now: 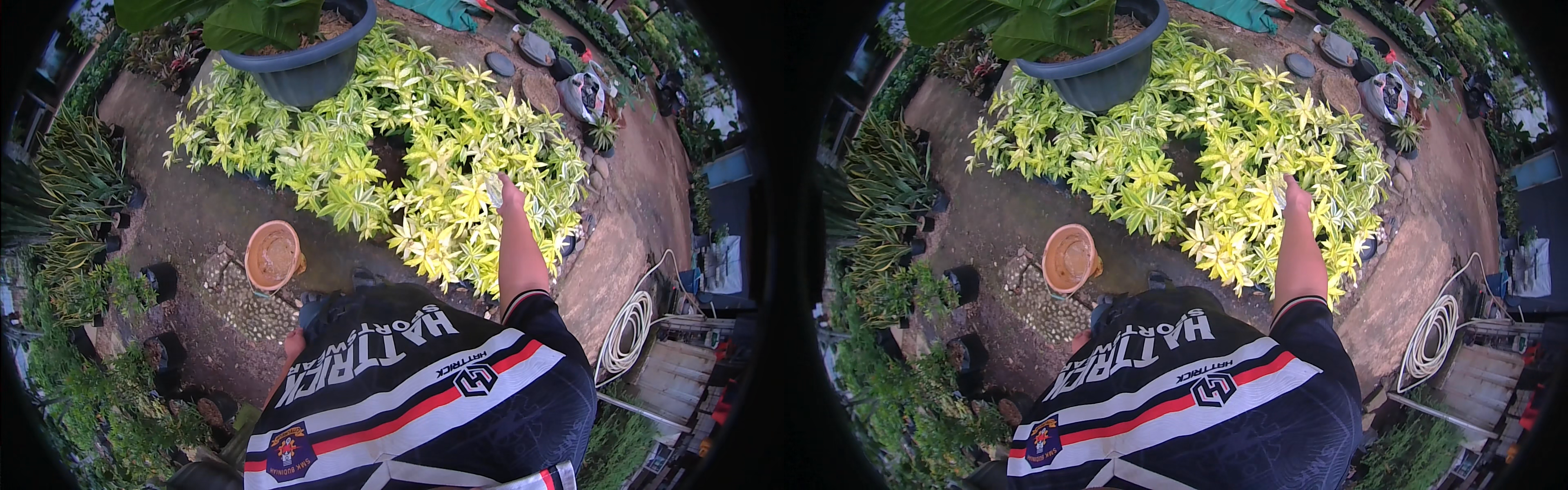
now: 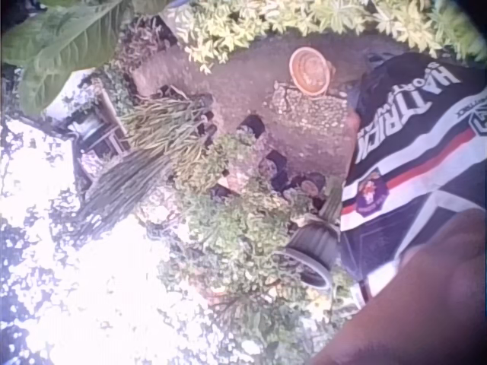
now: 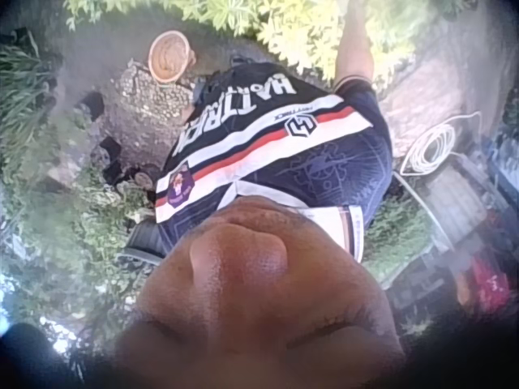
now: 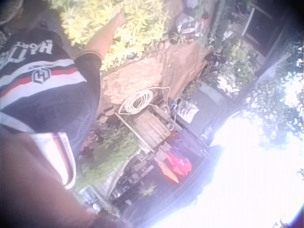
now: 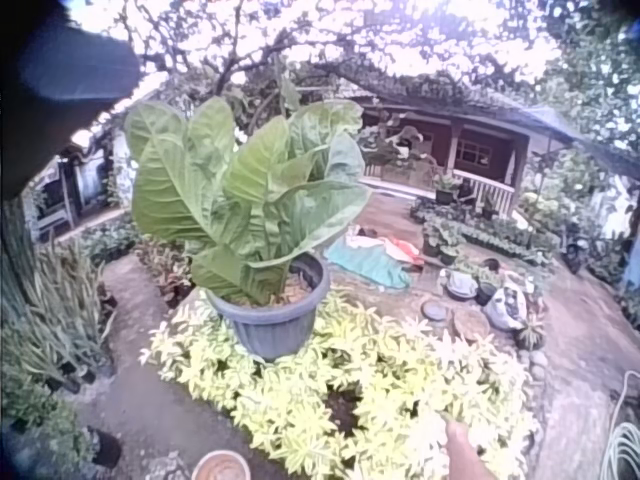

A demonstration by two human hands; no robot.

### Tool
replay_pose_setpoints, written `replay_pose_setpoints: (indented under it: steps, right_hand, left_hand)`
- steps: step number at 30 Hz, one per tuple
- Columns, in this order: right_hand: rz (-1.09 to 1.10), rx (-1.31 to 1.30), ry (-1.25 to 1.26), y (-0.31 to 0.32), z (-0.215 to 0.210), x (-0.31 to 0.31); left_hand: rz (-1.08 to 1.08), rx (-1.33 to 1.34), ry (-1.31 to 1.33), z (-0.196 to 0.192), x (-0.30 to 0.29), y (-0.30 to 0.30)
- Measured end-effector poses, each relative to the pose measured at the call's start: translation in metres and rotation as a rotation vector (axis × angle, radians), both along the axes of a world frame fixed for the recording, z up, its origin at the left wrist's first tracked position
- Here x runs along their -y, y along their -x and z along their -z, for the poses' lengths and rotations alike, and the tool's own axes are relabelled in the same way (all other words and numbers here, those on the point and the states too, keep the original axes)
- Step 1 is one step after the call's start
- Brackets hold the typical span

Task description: The person scoops water from a bucket using a plastic cup and pours it onto a cluster of potted plants. The person repeats this process multiple times, refilling the cup from the bucket and watering different sections of the plants.

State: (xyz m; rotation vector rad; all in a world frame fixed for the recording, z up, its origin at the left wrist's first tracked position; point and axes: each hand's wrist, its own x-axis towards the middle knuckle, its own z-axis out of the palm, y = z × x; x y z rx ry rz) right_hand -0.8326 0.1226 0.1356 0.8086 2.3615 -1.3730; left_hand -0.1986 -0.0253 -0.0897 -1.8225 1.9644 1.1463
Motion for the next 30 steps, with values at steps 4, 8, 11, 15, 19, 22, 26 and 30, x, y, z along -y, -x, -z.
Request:
replay_pose_setpoints:
  steps: [4,8,11,15,19,22,26,30]
  right_hand:
    - [-0.009,-0.03,-0.014,0.0,0.011,-0.006]
    - [-0.016,-0.056,0.027,-0.004,0.017,-0.009]
    - [-0.029,-0.037,0.097,-0.005,0.019,-0.012]
    - [-0.083,0.02,0.125,-0.002,0.02,-0.018]
    - [-0.063,-0.006,0.088,-0.005,0.017,-0.011]
    - [-0.068,0.023,0.089,0.001,0.016,-0.013]
    - [-0.073,0.019,0.082,0.006,0.013,-0.004]
    - [-0.069,-0.039,0.046,0.018,0.019,-0.002]
  left_hand:
    - [-0.069,-0.043,-0.003,0.009,-0.001,-0.005]
    - [-0.041,0.01,-0.008,-0.001,-0.003,0.001]
    - [-0.063,0.054,-0.036,-0.009,-0.002,0.005]
    - [-0.207,-0.015,-0.096,-0.008,-0.002,0.0]
    - [-0.213,0.054,-0.072,-0.033,-0.007,0.017]
    - [-0.204,0.113,-0.011,-0.047,-0.007,0.028]
    - [-0.071,0.044,0.047,-0.025,-0.009,0.008]
    - [-0.073,-0.023,0.088,-0.023,-0.013,0.011]
